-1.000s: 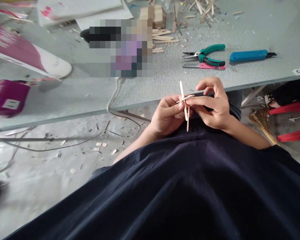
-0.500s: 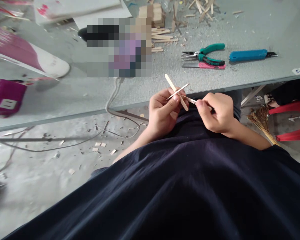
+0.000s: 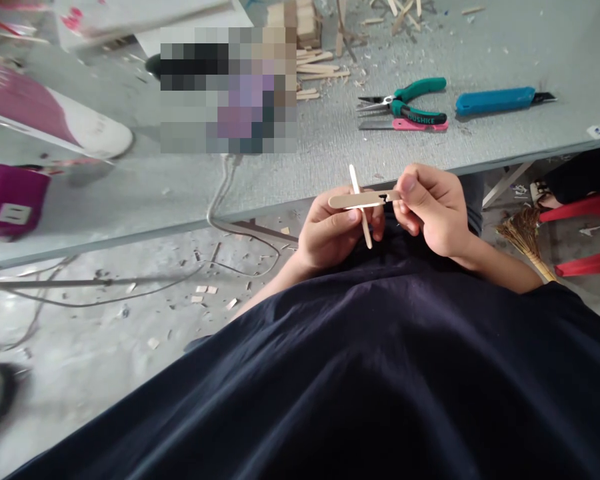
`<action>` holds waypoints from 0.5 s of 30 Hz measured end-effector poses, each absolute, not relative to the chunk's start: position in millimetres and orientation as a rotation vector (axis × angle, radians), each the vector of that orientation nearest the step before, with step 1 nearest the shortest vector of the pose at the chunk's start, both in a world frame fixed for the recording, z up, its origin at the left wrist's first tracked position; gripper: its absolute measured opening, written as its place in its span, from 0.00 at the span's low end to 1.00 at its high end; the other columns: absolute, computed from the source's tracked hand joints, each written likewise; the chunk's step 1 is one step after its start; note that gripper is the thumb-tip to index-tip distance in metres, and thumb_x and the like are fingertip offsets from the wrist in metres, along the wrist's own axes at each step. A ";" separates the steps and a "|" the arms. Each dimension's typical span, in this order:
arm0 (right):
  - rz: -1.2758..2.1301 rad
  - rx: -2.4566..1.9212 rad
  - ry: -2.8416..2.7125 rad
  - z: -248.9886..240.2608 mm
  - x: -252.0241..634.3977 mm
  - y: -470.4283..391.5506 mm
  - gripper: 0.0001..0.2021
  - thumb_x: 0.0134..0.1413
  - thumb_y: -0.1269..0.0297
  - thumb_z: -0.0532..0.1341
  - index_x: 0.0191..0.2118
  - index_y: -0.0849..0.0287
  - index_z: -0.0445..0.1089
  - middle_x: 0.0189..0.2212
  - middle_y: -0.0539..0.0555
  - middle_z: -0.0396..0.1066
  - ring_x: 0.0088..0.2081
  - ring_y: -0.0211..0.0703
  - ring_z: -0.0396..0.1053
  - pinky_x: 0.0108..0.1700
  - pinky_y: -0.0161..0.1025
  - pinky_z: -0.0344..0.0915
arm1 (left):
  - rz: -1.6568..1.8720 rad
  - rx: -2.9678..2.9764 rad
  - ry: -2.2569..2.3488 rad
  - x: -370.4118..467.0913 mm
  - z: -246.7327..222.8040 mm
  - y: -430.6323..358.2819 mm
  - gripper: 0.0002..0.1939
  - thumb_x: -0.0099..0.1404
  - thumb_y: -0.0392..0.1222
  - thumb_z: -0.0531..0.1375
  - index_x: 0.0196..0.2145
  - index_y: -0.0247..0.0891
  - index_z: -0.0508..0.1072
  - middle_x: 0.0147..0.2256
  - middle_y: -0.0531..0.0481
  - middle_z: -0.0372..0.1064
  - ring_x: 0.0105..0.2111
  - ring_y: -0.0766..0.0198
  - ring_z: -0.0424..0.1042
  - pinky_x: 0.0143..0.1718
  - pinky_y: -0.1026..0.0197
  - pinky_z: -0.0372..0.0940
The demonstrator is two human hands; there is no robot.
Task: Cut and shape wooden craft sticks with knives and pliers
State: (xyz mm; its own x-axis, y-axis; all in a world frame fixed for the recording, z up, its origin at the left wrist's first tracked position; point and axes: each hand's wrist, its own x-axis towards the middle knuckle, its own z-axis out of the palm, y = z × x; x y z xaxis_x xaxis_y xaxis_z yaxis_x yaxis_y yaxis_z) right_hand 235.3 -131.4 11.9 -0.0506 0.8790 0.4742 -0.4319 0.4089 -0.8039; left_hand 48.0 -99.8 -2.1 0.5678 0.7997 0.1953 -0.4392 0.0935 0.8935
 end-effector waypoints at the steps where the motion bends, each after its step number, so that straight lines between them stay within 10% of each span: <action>1: 1.150 -0.489 -1.192 11.4 234.8 -131.8 0.24 0.79 0.47 0.70 0.30 0.54 0.71 0.19 0.44 0.64 0.15 0.32 0.51 0.18 0.37 0.48 | 0.950 1.142 0.384 47.8 -2.2 -99.7 0.26 0.67 0.64 0.80 0.31 0.41 0.77 0.29 0.51 0.76 0.25 0.63 0.74 0.30 0.56 0.72; 6: 1.146 -0.419 -1.178 12.1 235.1 -134.0 0.22 0.83 0.55 0.64 0.30 0.54 0.71 0.19 0.42 0.60 0.14 0.32 0.48 0.17 0.36 0.46 | 0.936 1.110 0.400 48.4 -3.9 -98.1 0.27 0.64 0.65 0.81 0.31 0.41 0.77 0.29 0.52 0.75 0.25 0.63 0.74 0.27 0.58 0.71; 15: 1.165 -0.591 -1.277 4.7 235.1 -134.0 0.28 0.74 0.40 0.73 0.29 0.52 0.68 0.15 0.41 0.61 0.15 0.33 0.52 0.21 0.39 0.52 | 0.902 1.131 0.399 46.4 -3.8 -98.9 0.26 0.62 0.65 0.81 0.31 0.43 0.78 0.28 0.50 0.76 0.25 0.61 0.75 0.27 0.56 0.73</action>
State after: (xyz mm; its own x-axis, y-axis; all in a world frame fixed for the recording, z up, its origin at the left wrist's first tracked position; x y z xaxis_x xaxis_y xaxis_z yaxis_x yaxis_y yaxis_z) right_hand 235.1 -134.0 4.7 -0.1219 0.9004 0.4177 -0.3340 0.3591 -0.8715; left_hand 46.4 -98.9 -3.8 0.5986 0.7857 0.1560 -0.4130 0.1359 0.9005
